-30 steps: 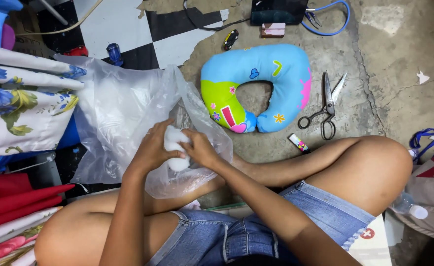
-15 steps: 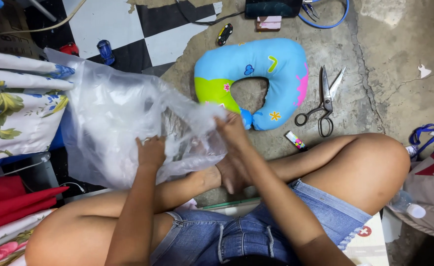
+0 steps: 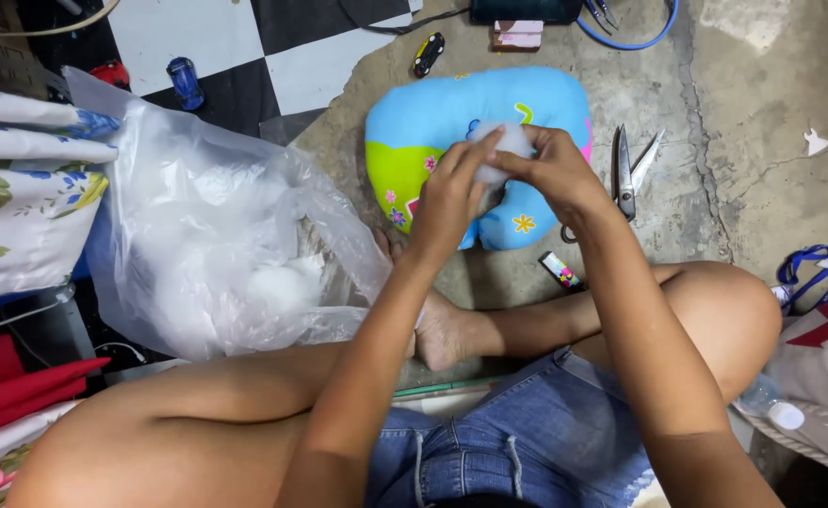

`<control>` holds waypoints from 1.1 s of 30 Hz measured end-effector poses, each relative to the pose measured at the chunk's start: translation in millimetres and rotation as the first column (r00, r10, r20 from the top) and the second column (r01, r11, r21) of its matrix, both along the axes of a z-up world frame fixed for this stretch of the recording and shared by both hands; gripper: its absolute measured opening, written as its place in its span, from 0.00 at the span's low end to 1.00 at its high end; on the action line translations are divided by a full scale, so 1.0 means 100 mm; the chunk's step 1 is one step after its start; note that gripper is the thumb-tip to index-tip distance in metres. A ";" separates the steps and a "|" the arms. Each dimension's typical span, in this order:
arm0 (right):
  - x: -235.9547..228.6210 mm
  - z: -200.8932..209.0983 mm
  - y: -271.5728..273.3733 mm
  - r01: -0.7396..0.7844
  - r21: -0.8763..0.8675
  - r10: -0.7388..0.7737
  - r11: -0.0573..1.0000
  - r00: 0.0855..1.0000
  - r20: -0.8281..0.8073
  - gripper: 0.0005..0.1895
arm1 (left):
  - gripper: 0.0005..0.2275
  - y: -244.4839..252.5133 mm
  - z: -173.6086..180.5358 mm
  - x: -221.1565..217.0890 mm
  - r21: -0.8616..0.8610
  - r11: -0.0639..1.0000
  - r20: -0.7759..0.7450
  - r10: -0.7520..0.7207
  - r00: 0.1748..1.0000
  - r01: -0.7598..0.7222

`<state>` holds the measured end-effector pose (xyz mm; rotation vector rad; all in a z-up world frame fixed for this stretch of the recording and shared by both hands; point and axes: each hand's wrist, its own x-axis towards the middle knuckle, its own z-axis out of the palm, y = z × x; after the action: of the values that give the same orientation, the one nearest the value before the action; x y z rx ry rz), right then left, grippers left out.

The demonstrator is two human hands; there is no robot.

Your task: Stuffing a U-shaped neck pillow with white fiber filling by hand through a small opening.

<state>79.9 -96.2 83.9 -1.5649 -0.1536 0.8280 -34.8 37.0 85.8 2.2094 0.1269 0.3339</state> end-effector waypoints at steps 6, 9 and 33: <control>0.24 -0.63 -0.77 0.413 -0.134 -0.341 0.901 0.864 0.369 0.15 | 0.11 -0.03 -1.11 0.27 -0.108 0.944 -0.213 0.283 0.935 -0.311; 0.08 -1.05 -0.92 0.517 -0.258 -0.286 0.816 0.750 0.597 0.15 | 0.16 -0.21 -1.18 0.47 0.079 0.938 -0.478 0.332 0.813 -0.336; -0.21 -1.56 -0.59 0.585 -0.285 -0.112 0.759 0.548 0.829 0.15 | 0.26 -0.84 -1.48 0.56 -0.121 0.922 -0.543 0.248 0.802 -0.367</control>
<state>59.3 -154.9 -72.1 -2.3295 -0.2100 -0.2623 21.3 -46.6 -62.1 1.9973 0.7954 -0.1141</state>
